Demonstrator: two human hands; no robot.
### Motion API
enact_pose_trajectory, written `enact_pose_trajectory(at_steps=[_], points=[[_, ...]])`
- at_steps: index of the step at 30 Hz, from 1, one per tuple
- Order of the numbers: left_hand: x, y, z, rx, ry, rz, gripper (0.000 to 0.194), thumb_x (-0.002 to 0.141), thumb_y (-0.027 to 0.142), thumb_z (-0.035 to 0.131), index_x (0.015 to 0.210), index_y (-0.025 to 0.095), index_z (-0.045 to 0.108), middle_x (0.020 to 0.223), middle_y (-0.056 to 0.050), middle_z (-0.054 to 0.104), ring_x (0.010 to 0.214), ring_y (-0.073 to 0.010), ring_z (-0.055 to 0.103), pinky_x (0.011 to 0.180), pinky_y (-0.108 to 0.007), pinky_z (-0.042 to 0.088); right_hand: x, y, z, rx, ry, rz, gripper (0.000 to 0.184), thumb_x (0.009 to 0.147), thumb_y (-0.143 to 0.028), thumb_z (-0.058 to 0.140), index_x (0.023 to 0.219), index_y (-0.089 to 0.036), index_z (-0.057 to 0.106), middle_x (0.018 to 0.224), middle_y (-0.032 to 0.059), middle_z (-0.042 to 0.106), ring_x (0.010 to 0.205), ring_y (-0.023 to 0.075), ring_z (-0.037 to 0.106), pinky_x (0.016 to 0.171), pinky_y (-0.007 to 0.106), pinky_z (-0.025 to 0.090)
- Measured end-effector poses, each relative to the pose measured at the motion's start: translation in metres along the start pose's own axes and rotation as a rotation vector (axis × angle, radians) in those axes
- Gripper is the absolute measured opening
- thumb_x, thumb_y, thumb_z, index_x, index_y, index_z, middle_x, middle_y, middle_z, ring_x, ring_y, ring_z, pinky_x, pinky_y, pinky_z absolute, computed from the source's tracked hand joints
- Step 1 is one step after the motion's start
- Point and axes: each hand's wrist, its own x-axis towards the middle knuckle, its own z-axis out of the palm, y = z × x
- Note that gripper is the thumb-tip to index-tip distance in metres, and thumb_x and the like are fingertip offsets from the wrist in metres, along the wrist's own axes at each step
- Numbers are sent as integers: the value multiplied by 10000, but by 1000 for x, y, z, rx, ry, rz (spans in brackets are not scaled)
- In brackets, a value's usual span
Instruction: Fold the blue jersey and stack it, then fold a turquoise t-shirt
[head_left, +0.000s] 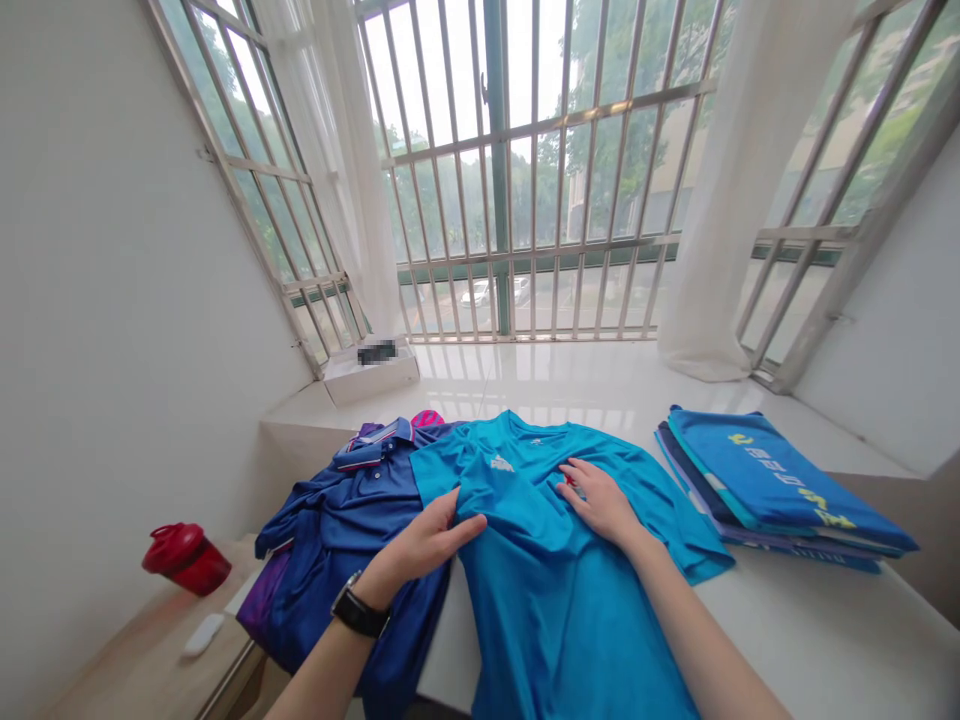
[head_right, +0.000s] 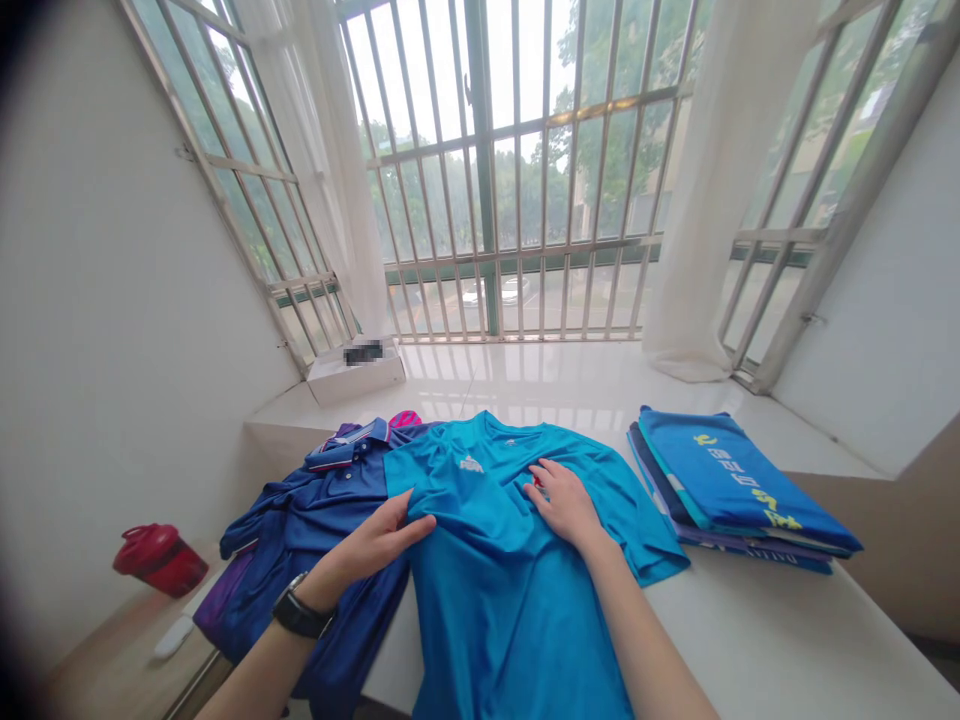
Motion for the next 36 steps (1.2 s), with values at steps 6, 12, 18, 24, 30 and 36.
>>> enact_pose_trajectory(at_steps=[6,12,18,24,30,36], points=[[-33,42,-40,-284,99,-130,536,820,427,719,1317,267,598,1283,-60,654,1257,-316,550,1058,-447,460,0,0,-1,-4,-4,-9,530,950,-508,430,1297,-165,639,1423,142,563,1326,292,500,1118,461,377],[-105,38,-53,-556,211,-92,1067,488,533,883,1447,318,468,1270,-75,659,1209,-452,567,975,-558,492,0,2,0,-31,6,-45,504,940,-457,442,1296,-164,644,1410,154,571,1313,304,510,1106,467,390],[-183,9,-63,-170,161,-384,888,743,436,753,1486,529,275,1240,9,663,1049,-319,659,889,-488,535,0,2,3,-67,1,-47,501,941,-431,434,1294,-146,646,1408,160,570,1314,299,509,1110,454,388],[-185,6,-78,426,302,-486,470,719,529,727,1156,359,707,1018,-40,730,859,-270,674,739,-333,555,-3,0,1,-71,0,-51,510,934,-448,454,1316,-158,628,1422,155,560,1327,308,496,1121,471,376],[-46,-7,-99,594,193,-176,343,873,499,557,1044,241,704,1024,-62,735,918,-252,674,798,-310,523,-12,4,-3,-41,-10,-74,523,922,-465,477,1332,-170,614,1434,154,548,1331,306,496,1119,468,387],[61,-79,-127,923,232,-344,393,820,493,570,1037,181,670,1115,-152,696,1034,-331,640,873,-392,487,-15,-1,-9,-53,-25,-67,498,916,-429,501,1329,-174,613,1425,168,552,1327,317,498,1109,493,394]])
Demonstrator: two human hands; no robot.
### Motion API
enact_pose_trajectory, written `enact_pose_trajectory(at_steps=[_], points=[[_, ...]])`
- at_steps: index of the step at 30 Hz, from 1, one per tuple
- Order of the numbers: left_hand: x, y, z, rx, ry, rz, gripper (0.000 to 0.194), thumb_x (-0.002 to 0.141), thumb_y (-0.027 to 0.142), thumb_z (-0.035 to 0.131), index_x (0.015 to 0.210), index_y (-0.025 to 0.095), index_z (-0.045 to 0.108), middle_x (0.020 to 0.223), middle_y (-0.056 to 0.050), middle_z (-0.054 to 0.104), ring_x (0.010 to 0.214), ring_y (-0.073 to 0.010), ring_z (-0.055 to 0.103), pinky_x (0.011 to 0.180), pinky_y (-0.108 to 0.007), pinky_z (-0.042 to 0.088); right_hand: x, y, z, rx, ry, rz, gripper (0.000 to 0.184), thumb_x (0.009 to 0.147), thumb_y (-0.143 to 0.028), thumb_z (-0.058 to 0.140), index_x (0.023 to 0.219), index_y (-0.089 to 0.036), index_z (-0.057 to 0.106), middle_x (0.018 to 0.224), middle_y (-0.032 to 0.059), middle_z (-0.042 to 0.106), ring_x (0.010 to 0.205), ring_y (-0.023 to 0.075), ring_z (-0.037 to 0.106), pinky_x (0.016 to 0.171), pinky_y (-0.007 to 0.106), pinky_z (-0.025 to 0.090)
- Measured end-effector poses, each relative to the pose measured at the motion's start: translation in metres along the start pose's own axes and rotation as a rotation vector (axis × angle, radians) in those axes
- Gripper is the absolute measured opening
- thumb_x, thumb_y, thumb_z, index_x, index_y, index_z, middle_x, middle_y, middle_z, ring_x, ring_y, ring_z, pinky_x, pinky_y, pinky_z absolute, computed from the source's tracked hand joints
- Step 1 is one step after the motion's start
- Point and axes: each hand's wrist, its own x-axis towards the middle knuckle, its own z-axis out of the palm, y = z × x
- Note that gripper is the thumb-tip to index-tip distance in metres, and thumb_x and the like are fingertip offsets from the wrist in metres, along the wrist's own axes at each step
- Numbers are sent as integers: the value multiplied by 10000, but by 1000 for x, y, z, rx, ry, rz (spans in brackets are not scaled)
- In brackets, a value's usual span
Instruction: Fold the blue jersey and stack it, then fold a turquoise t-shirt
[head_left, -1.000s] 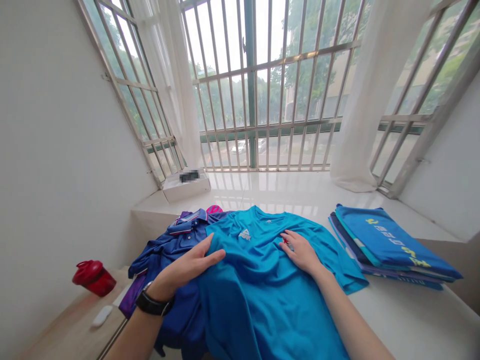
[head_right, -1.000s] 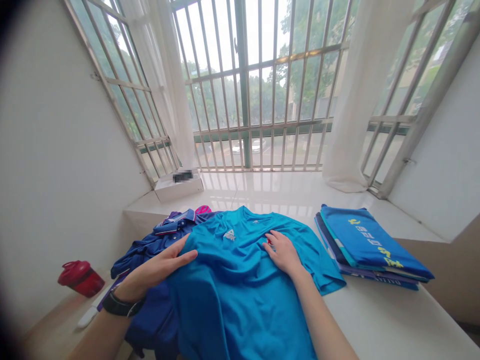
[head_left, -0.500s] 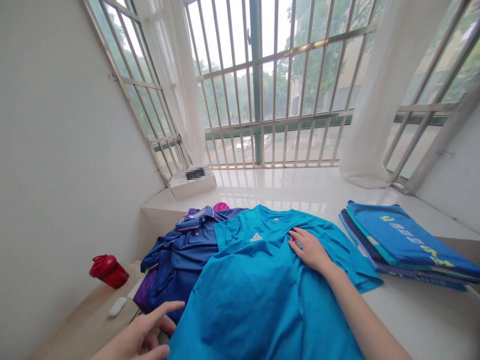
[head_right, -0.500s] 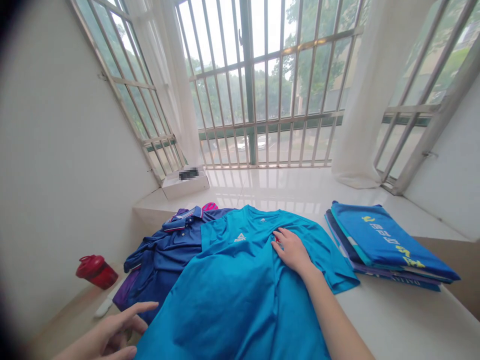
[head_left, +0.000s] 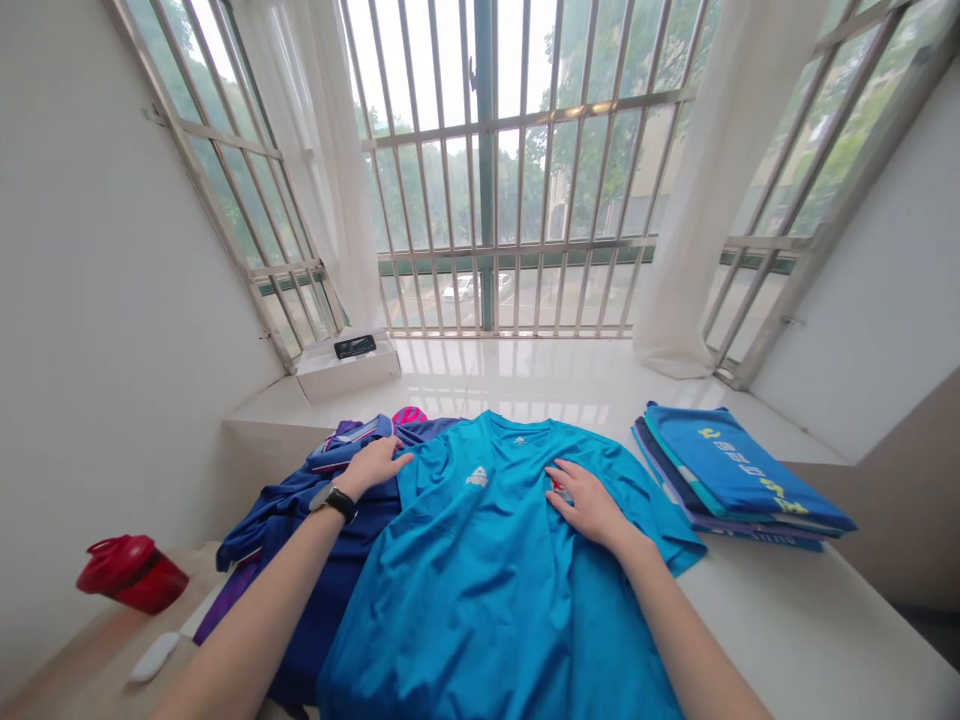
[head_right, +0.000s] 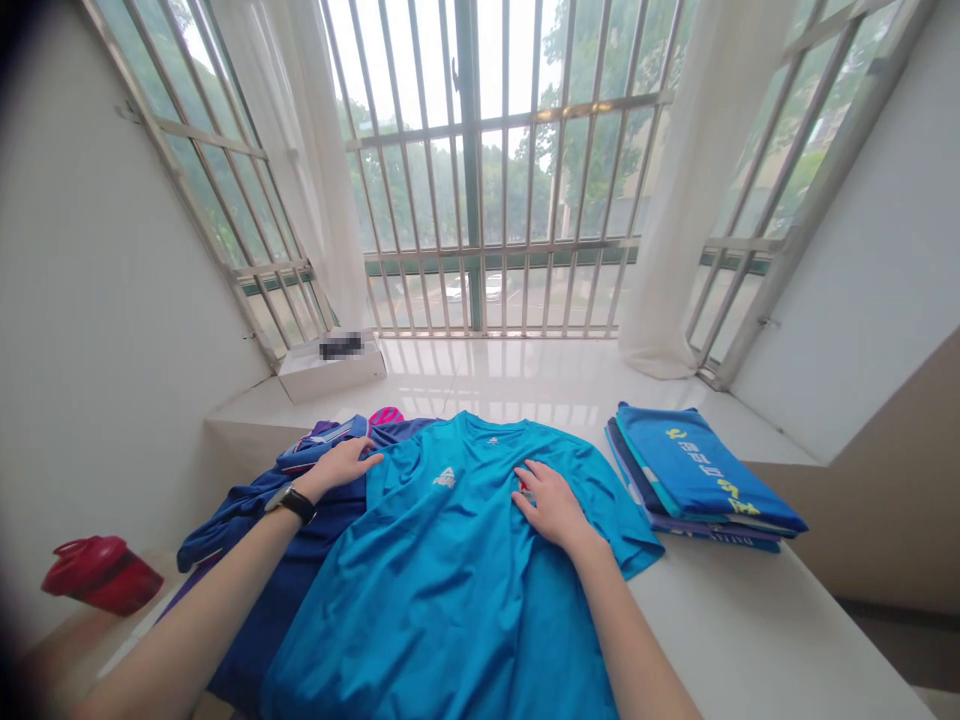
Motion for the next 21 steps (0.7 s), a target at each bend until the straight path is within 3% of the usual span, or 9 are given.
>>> enact_pose_trajectory(at_steps=[3,5,7,10,13,16,18,21], points=[[15,-4,20,89,24,17,286,840,450,543,916,193,640,1023,-140,693,988,-325,645,831,-387,485,0,-4,-2,-23,-14,7,503,927,-426,490,1345,-167,599,1436,169,541,1333,313,491,1113,480,390],[15,-3,24,-6,107,26,241,883,406,479,887,197,599,928,-105,691,918,-279,657,806,-355,487,1,-6,-3,-43,-27,18,504,933,-423,487,1353,-165,592,1444,165,534,1339,310,484,1118,471,384],[13,-4,18,-185,198,-47,263,918,411,420,919,194,570,800,-56,673,786,-233,664,742,-320,497,1,-8,-5,-55,-38,27,502,939,-417,482,1360,-162,585,1452,165,526,1347,306,474,1124,466,376],[7,-16,-8,-300,303,-198,347,931,472,400,1023,176,558,665,-7,631,601,-207,641,647,-297,498,0,-13,-7,-67,-53,50,501,945,-411,479,1367,-163,580,1459,166,518,1354,307,464,1120,462,378],[-1,-34,-40,-13,373,-255,388,940,477,404,1115,174,570,760,-66,681,695,-256,675,683,-327,496,0,-18,-10,-88,-74,63,505,942,-424,489,1367,-166,581,1460,167,517,1352,322,463,1108,466,387],[-8,-42,-59,286,352,-246,383,964,411,366,1173,173,580,949,-148,705,884,-324,676,751,-385,495,3,-22,-14,-65,-86,50,481,964,-441,443,1331,-177,609,1428,160,549,1320,308,499,1084,446,414],[-8,-34,-58,370,373,-161,363,968,318,342,1189,162,584,1105,-174,676,1014,-334,642,844,-417,485,5,-21,-16,-35,-51,57,477,986,-441,386,1299,-176,630,1396,155,576,1286,288,531,1067,421,432],[-3,1,-37,377,398,69,383,963,237,315,1205,121,589,1225,-183,624,1158,-322,567,990,-425,432,8,-17,-16,-43,45,86,477,986,-437,380,1272,-161,644,1381,158,583,1290,284,520,1085,416,415]])
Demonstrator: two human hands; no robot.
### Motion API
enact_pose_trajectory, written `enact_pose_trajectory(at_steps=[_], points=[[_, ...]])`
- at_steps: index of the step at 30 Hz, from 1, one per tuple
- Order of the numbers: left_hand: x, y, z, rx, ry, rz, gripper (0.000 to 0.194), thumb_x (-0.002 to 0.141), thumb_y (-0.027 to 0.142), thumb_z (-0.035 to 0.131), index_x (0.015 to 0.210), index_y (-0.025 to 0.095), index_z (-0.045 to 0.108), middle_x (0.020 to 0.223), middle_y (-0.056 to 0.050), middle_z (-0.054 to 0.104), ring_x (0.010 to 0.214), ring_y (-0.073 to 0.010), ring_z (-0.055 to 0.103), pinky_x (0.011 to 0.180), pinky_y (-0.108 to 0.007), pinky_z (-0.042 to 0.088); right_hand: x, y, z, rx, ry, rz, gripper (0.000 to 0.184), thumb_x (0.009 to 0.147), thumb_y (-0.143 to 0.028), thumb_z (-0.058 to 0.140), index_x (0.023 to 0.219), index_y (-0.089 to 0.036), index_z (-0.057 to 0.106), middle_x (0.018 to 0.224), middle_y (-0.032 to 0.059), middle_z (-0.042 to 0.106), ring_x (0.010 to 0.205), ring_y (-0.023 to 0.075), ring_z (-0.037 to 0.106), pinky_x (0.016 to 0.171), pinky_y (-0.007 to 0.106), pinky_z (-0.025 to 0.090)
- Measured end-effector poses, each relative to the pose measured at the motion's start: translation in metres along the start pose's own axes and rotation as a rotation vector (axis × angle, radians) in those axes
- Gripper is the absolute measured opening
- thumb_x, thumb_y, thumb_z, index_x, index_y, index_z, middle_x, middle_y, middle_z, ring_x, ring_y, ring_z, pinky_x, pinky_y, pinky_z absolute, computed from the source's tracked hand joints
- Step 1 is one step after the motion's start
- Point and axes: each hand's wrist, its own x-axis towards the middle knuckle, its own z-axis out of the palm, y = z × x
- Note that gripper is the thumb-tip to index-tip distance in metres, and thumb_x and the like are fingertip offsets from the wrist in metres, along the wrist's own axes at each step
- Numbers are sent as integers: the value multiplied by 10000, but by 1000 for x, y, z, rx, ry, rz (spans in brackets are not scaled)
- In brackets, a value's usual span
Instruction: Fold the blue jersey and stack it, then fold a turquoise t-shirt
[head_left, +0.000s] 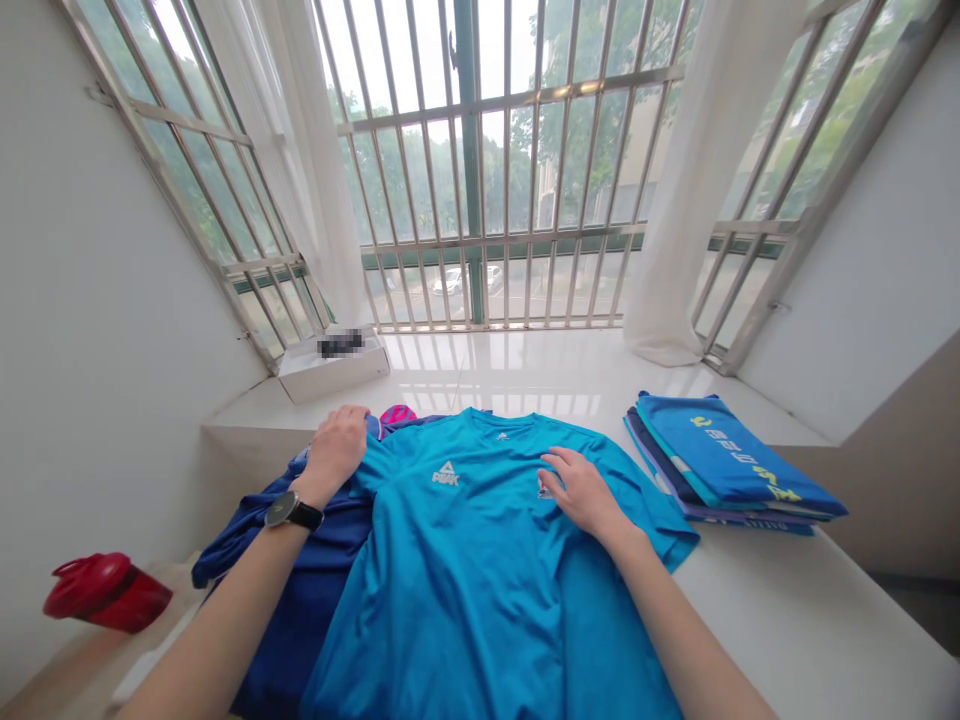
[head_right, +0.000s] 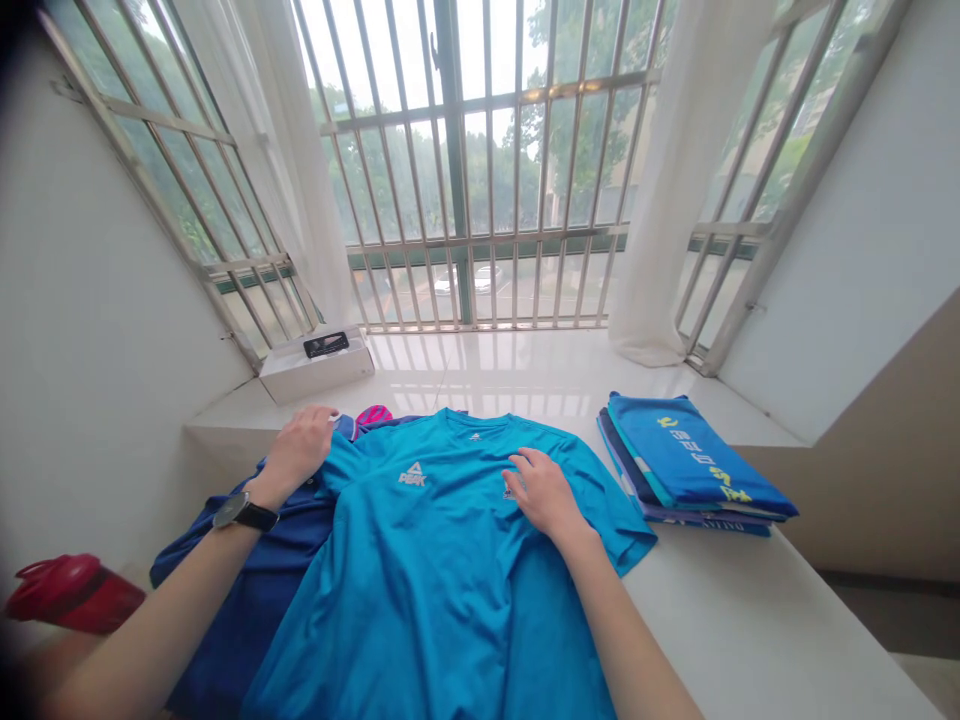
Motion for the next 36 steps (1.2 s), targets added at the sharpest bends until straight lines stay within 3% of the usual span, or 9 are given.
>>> enact_pose_trajectory(at_steps=[4,8,13,16,19,24,29,32,36], points=[[5,76,29,-183,-200,248,461,976,291,316,1320,72,531,1340,-208,571,1267,-302,511,1083,-387,376,-2,6,13,-82,18,70,534,976,-476,385,1353,-154,584,1458,169,511,1376,309,427,1130,461,355],[9,120,70,-270,-461,250,741,936,507,428,1498,35,321,1552,-255,329,1449,-387,284,1163,-502,237,-8,9,27,-152,-59,142,637,956,-570,379,1452,-183,485,1541,150,417,1437,338,338,1157,512,293],[8,109,99,-346,-525,135,897,916,708,290,1560,90,207,1628,-189,143,1506,-384,69,1186,-579,80,-12,5,29,-154,-150,135,758,928,-679,336,1517,-204,385,1595,138,321,1481,338,244,1188,540,219],[3,95,101,-324,-543,109,922,904,754,223,1574,122,174,1641,-153,107,1512,-367,28,1192,-571,55,-11,-2,27,-135,-171,99,756,925,-696,321,1509,-223,400,1595,131,323,1486,337,229,1191,564,197],[-1,88,99,-279,-553,70,932,895,775,164,1580,143,151,1647,-133,87,1516,-349,22,1199,-552,61,-7,-2,23,-106,-122,37,709,946,-674,279,1487,-242,437,1592,118,337,1480,323,254,1180,544,249],[-1,90,95,-242,-559,66,950,888,782,125,1581,132,137,1647,-144,77,1515,-351,21,1198,-558,64,-3,40,22,-182,51,131,687,965,-604,271,1428,-154,508,1514,158,451,1441,325,338,1162,503,317],[11,94,93,-252,-605,97,977,877,792,166,1578,113,135,1644,-167,56,1511,-373,6,1188,-588,62,-8,94,36,-260,11,274,683,966,-543,249,1399,-86,514,1449,197,521,1405,330,405,1130,515,364],[17,96,96,-263,-611,117,975,879,786,203,1576,108,139,1642,-174,60,1510,-376,10,1186,-594,66,-6,107,38,-249,4,307,738,970,-532,208,1437,-12,445,1493,214,463,1412,311,399,1161,475,336],[14,99,105,-261,-506,132,945,895,771,199,1568,108,190,1640,-166,108,1513,-359,48,1193,-582,78,1,118,31,-196,1,272,711,974,-513,188,1430,-45,470,1492,176,477,1409,292,408,1170,476,333]])
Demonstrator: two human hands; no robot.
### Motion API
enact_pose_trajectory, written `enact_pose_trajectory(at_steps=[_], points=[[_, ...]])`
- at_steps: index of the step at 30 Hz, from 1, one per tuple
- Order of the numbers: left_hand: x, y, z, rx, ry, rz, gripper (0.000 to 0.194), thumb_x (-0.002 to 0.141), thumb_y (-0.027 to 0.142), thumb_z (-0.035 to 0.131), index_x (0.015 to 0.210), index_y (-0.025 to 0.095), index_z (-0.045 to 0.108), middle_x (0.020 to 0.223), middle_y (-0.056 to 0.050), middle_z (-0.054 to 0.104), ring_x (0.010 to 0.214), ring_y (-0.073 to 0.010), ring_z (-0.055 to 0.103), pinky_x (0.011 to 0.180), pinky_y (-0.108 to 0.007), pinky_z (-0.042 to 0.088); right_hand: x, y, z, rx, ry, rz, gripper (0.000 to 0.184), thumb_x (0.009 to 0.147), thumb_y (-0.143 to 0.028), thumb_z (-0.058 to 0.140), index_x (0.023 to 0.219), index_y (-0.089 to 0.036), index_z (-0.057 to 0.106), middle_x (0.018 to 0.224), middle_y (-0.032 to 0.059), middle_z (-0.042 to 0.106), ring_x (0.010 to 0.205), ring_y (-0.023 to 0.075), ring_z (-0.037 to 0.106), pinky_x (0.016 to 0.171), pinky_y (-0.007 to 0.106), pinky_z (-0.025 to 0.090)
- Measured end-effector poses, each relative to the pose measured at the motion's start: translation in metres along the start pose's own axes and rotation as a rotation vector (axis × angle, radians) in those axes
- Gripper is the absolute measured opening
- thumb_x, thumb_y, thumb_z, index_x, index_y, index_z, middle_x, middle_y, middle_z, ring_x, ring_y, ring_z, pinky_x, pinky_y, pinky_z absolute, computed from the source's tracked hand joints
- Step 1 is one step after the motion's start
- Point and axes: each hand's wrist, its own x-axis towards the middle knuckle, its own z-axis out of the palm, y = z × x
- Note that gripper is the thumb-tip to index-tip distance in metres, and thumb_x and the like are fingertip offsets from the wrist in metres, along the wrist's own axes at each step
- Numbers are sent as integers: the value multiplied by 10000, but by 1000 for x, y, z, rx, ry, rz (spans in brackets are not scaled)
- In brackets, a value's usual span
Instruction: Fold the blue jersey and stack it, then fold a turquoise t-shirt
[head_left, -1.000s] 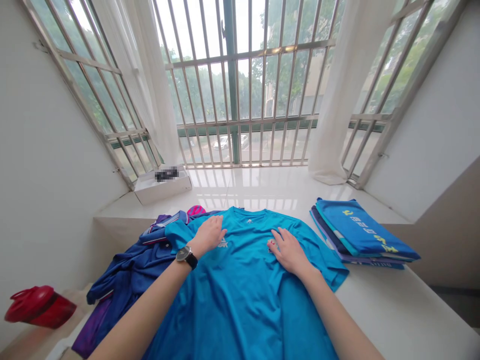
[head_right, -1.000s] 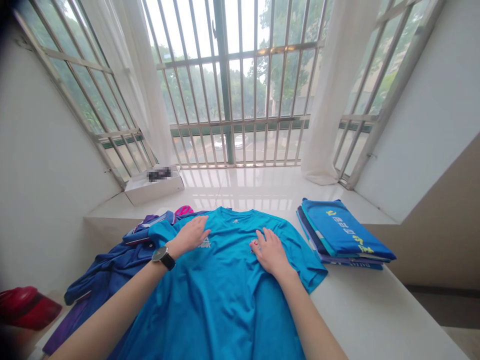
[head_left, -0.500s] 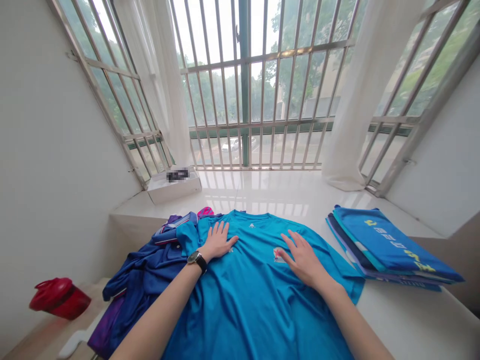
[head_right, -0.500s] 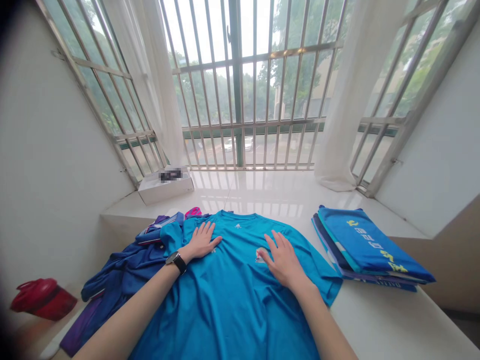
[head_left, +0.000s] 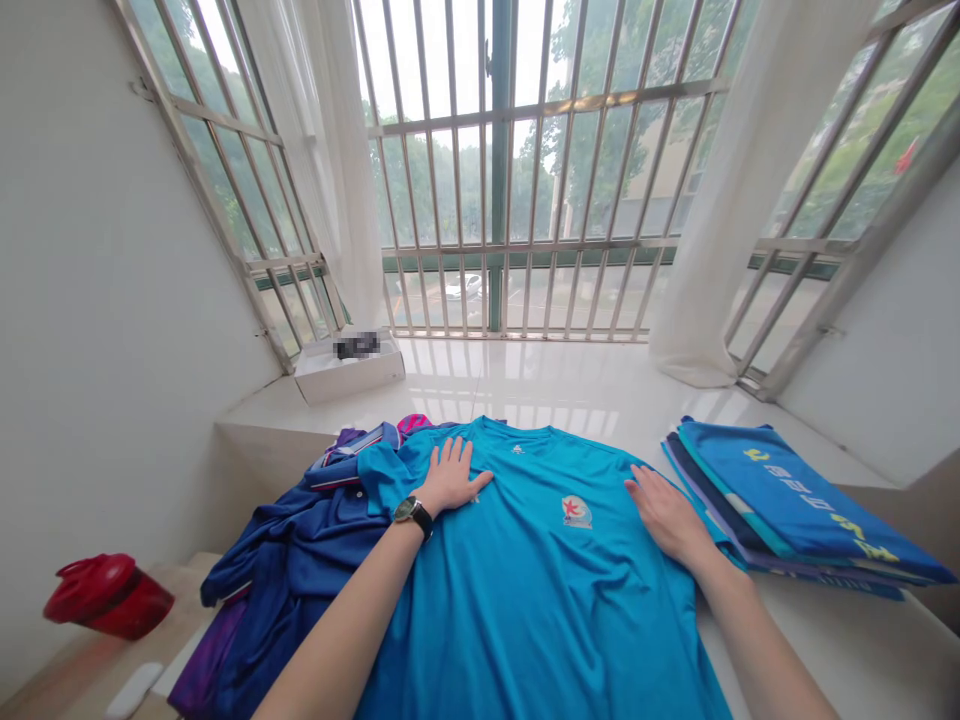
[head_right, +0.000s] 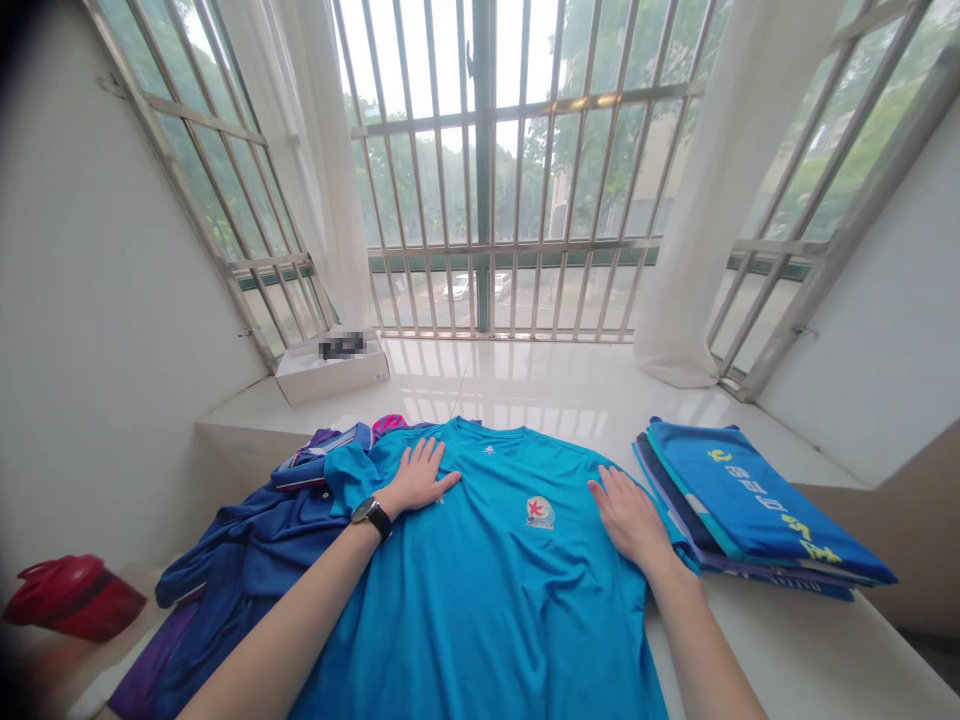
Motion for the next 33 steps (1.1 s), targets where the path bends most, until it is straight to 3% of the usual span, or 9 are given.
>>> enact_pose_trajectory(at_steps=[7,12,15,18,24,27,30,33], points=[[-6,0,10,8,132,35,864,932,726,203,1554,129,263,1627,-130,207,1512,-309,128,1214,-539,104,3,14,-11,63,170,-122,572,944,-446,309,1248,-81,628,1328,200,623,1285,313,544,1118,495,413],[-6,0,10,0,159,45,856,940,710,228,1551,113,268,1619,-145,229,1509,-311,142,1218,-534,118,-7,-34,-24,61,247,-228,510,961,-438,365,1271,-124,620,1360,176,595,1302,312,518,1101,492,432],[-6,0,11,-9,173,51,856,940,705,245,1550,104,269,1616,-154,235,1509,-313,143,1221,-527,121,-18,-74,-21,48,175,-325,521,967,-486,401,1353,-181,576,1447,141,534,1384,313,431,1127,504,398],[-5,-1,11,-26,181,55,848,943,696,270,1548,102,273,1615,-162,233,1511,-317,132,1220,-527,129,-27,-100,-15,6,33,-325,585,961,-556,393,1423,-219,520,1521,122,455,1420,330,379,1137,536,368],[-6,0,-2,-65,233,86,807,952,624,392,1537,80,280,1617,-204,198,1513,-342,75,1214,-525,149,-29,-105,-18,-36,-120,-246,682,961,-606,344,1489,-184,430,1573,104,373,1465,311,297,1183,521,294],[-21,5,-20,-56,314,114,731,971,549,423,1520,80,315,1609,-207,226,1512,-335,95,1215,-506,169,-29,-103,-22,-7,-114,-248,671,971,-596,322,1485,-180,432,1567,105,384,1465,296,303,1184,513,292],[-51,6,-43,-43,331,183,654,943,499,512,1468,121,423,1598,-182,271,1507,-345,121,1208,-502,203,-30,-101,-20,30,-83,-263,664,976,-590,311,1469,-167,450,1549,120,413,1458,290,318,1179,510,300],[-97,-1,-61,-116,319,203,516,931,443,537,1367,169,543,1512,-147,436,1434,-326,333,1163,-467,319,-28,-102,-16,77,-51,-277,656,970,-583,323,1440,-152,478,1522,144,450,1444,299,347,1170,520,310]])
